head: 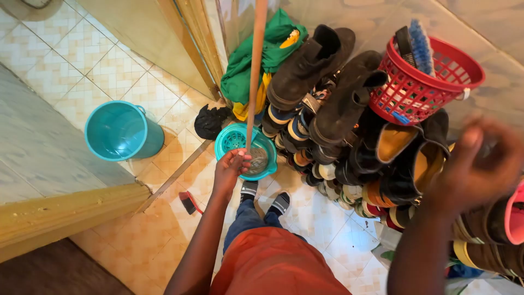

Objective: Sweeping a tiled floor in a hallway area using a red hand brush.

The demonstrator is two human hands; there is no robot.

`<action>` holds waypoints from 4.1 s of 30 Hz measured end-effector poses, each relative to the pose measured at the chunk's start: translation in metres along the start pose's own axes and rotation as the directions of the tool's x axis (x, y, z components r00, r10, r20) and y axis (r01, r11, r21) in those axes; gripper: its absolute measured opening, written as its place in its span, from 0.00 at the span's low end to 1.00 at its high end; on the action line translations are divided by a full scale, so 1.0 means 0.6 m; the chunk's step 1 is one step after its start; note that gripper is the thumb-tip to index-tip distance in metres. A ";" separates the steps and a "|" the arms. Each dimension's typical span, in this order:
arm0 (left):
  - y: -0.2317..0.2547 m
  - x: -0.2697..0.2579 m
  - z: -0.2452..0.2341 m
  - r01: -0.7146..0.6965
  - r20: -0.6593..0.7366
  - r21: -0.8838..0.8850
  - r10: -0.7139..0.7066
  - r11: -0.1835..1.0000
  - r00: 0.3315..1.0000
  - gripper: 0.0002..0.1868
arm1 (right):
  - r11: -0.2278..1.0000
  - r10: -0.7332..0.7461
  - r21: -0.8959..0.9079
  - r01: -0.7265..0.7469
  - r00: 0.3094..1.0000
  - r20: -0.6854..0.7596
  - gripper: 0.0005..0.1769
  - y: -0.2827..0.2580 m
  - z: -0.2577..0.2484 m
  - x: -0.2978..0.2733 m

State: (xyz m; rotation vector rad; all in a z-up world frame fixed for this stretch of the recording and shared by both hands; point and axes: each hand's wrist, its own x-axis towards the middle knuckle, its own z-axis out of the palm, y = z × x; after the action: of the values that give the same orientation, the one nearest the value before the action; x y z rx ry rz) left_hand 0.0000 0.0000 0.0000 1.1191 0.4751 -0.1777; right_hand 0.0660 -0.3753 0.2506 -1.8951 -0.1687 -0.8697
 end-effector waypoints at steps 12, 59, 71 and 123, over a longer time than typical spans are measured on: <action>-0.078 0.324 0.002 -0.358 -0.028 0.302 0.383 0.883 0.923 0.29 | 0.899 0.373 -0.113 -0.423 0.606 0.703 0.04 -0.095 0.099 -0.310; -0.358 -0.075 -0.378 -0.049 -0.648 -0.004 0.035 0.999 0.761 0.10 | 0.815 0.539 -0.451 0.363 -0.191 0.820 0.35 0.993 0.424 -0.999; -0.449 -0.137 -0.505 -0.033 -0.760 -0.081 -0.040 0.996 0.649 0.12 | 0.263 0.946 -0.844 -0.467 -0.047 0.320 0.29 0.913 0.558 -1.072; -0.417 -0.808 -0.723 -0.465 -0.967 0.197 0.092 0.863 -0.237 0.13 | 0.843 0.018 -0.284 -0.456 -0.504 0.863 0.06 0.142 0.718 -1.399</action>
State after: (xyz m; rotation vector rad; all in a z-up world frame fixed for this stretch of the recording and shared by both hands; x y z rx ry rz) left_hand -0.6426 0.2320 -0.1380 0.8315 1.6075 1.4102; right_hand -0.2951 0.1540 -0.4474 -1.6046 -0.7781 1.5668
